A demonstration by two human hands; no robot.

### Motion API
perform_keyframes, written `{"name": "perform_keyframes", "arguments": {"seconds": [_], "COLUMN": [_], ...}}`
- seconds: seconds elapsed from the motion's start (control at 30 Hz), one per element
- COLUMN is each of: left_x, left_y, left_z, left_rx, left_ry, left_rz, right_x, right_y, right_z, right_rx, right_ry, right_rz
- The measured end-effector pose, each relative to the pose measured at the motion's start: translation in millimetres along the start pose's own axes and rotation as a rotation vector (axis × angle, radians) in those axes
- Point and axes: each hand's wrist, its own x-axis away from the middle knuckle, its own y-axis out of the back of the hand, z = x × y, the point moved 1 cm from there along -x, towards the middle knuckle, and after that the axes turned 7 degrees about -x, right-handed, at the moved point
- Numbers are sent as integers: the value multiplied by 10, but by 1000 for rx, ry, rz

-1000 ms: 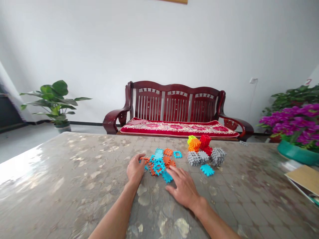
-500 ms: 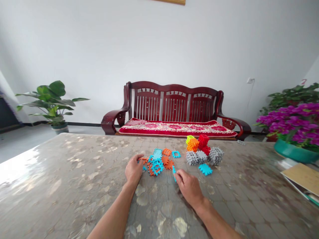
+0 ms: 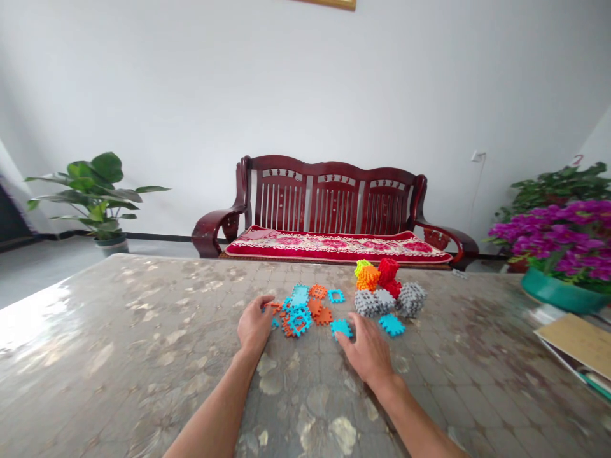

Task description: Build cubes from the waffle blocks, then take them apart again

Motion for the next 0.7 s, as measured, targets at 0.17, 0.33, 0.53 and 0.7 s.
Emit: {"name": "perform_keyframes", "arguments": {"seconds": [0.17, 0.33, 0.53, 0.7], "left_x": [11, 23, 0, -31], "left_y": [26, 48, 35, -7], "left_z": [-28, -44, -18, 20], "left_rx": [-18, -17, -2, -3], "left_ry": [15, 30, 28, 32], "left_rz": [11, 16, 16, 31], "right_x": [-10, -23, -65, -136], "right_y": [-79, -86, 90, 377], "right_z": [68, 77, -125, -565], "right_rx": [79, 65, 6, -1], "right_ry": [36, 3, -31, -123], "right_rz": [15, 58, -53, -222]}}
